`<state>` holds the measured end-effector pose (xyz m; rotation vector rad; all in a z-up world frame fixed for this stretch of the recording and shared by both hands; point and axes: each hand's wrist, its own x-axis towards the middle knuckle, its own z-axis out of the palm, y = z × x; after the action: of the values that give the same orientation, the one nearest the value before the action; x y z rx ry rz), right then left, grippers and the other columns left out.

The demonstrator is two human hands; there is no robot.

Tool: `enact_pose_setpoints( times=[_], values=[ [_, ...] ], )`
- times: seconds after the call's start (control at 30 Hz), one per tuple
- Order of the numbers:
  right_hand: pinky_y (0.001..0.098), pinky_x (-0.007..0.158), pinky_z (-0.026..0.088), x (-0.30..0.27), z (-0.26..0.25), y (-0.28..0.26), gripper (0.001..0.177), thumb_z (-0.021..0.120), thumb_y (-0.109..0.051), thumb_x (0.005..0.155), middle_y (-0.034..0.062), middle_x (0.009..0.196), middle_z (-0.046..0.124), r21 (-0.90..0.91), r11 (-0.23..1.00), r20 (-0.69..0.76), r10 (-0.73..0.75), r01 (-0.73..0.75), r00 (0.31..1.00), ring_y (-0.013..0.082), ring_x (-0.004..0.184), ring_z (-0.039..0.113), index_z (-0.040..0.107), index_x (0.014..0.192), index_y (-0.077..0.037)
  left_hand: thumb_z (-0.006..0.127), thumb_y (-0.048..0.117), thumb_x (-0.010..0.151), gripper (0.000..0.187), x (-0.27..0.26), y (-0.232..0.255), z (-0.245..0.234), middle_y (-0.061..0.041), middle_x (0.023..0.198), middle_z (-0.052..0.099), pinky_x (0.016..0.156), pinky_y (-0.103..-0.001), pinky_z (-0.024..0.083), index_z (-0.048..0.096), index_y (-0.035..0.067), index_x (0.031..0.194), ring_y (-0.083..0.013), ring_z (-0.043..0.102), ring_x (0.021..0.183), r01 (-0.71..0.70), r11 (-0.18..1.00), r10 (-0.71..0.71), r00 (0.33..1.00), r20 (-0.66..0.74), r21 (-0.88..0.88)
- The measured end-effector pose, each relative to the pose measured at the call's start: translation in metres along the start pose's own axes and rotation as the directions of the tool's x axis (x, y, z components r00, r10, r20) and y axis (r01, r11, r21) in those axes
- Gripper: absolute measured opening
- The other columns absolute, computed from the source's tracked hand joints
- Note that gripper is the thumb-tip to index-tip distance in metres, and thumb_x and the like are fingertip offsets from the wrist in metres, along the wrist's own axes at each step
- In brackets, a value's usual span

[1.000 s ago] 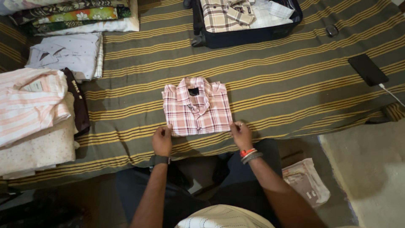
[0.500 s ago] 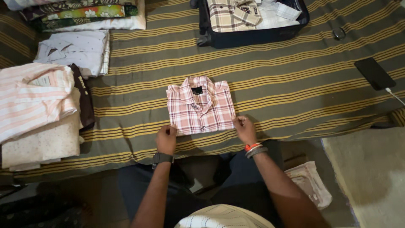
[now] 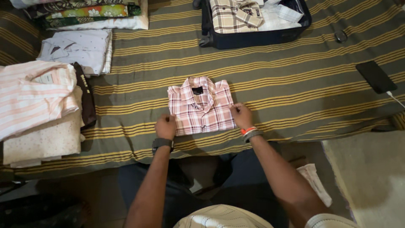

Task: The person folds a plaid shirt by bringing the sleeves in and collapsing the body of the garment, eventually placing it into an open suitcase.

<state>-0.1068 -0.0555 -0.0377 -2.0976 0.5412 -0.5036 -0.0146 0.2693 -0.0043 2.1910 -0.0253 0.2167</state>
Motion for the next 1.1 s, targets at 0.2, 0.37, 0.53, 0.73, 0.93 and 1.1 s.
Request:
enact_pose_setpoints(
  times=[0.2, 0.37, 0.53, 0.73, 0.93, 1.1],
  values=[
    [0.0321, 0.070, 0.055, 0.006, 0.003, 0.001, 0.038, 0.074, -0.039, 0.093, 0.0105, 0.082, 0.074, 0.049, 0.999, -0.066, -0.003, 0.006, 0.998, 0.0178, 0.075, 0.070, 0.071, 0.098, -0.002, 0.076, 0.041, 0.092, 0.040, -0.003, -0.006, 0.004, -0.023, 0.089, 0.073, 0.076, -0.048, 0.056, 0.072, 0.001, 0.094, -0.0420, 0.071, 0.083, 0.086, 0.995, -0.087, 0.996, 0.009, 0.045],
    [0.0358, 0.072, 0.056, 0.027, 0.008, -0.009, 0.047, 0.071, -0.048, 0.091, 0.0120, 0.087, 0.076, 0.016, 1.000, -0.016, 0.000, 0.000, 1.000, 0.0224, 0.079, 0.073, 0.073, 0.107, -0.003, 0.072, 0.042, 0.094, 0.043, 0.027, 0.010, 0.017, -0.022, 0.096, 0.074, 0.076, -0.049, 0.056, 0.063, 0.003, 0.111, -0.0412, 0.071, 0.086, -0.033, 0.999, 0.034, 0.999, 0.026, -0.038],
    [0.0409, 0.075, 0.056, 0.057, 0.028, 0.016, 0.057, 0.067, -0.057, 0.092, 0.0159, 0.087, 0.075, -0.137, 0.987, 0.047, 0.095, -0.088, 0.994, 0.0302, 0.081, 0.073, 0.074, 0.103, -0.002, 0.062, 0.038, 0.105, 0.037, 0.037, 0.025, 0.013, -0.024, 0.101, 0.072, 0.079, -0.058, 0.052, 0.056, 0.008, 0.126, -0.0478, 0.067, 0.092, 0.014, 0.979, -0.039, 0.992, 0.118, 0.202],
    [0.0399, 0.080, 0.057, 0.032, 0.017, -0.006, 0.043, 0.064, -0.041, 0.100, 0.0126, 0.100, 0.073, 0.018, 1.000, -0.114, 0.016, -0.014, 0.993, 0.0277, 0.089, 0.071, 0.063, 0.121, -0.002, 0.057, 0.015, 0.100, 0.045, 0.024, 0.042, -0.007, -0.026, 0.133, 0.061, 0.097, -0.053, 0.051, 0.049, 0.013, 0.144, -0.0449, 0.060, 0.118, -0.134, 0.985, 0.123, 0.987, 0.102, 0.111],
    [0.0420, 0.095, 0.051, -0.018, -0.017, -0.122, 0.046, 0.066, -0.001, 0.086, 0.0139, 0.114, 0.061, -0.220, 0.891, 0.109, -0.382, 0.397, 0.918, 0.0320, 0.111, 0.059, 0.064, 0.131, -0.011, 0.057, -0.013, 0.070, 0.084, 0.031, 0.077, -0.010, -0.014, 0.151, 0.052, 0.114, -0.059, 0.029, 0.057, 0.026, 0.144, -0.0437, 0.031, 0.144, -0.698, 0.643, 0.544, 0.705, 0.454, 0.314],
    [0.0456, 0.095, 0.049, -0.016, -0.011, -0.162, 0.047, 0.065, 0.001, 0.085, 0.0141, 0.110, 0.063, -0.165, 0.798, 0.250, -0.535, 0.580, 0.807, 0.0352, 0.106, 0.059, 0.063, 0.131, -0.006, 0.061, 0.008, 0.089, 0.039, 0.051, 0.086, 0.009, -0.006, 0.143, 0.058, 0.119, -0.060, 0.019, 0.070, 0.020, 0.124, -0.0429, 0.026, 0.149, -0.807, 0.575, 0.618, 0.536, 0.575, 0.134]
  ],
)
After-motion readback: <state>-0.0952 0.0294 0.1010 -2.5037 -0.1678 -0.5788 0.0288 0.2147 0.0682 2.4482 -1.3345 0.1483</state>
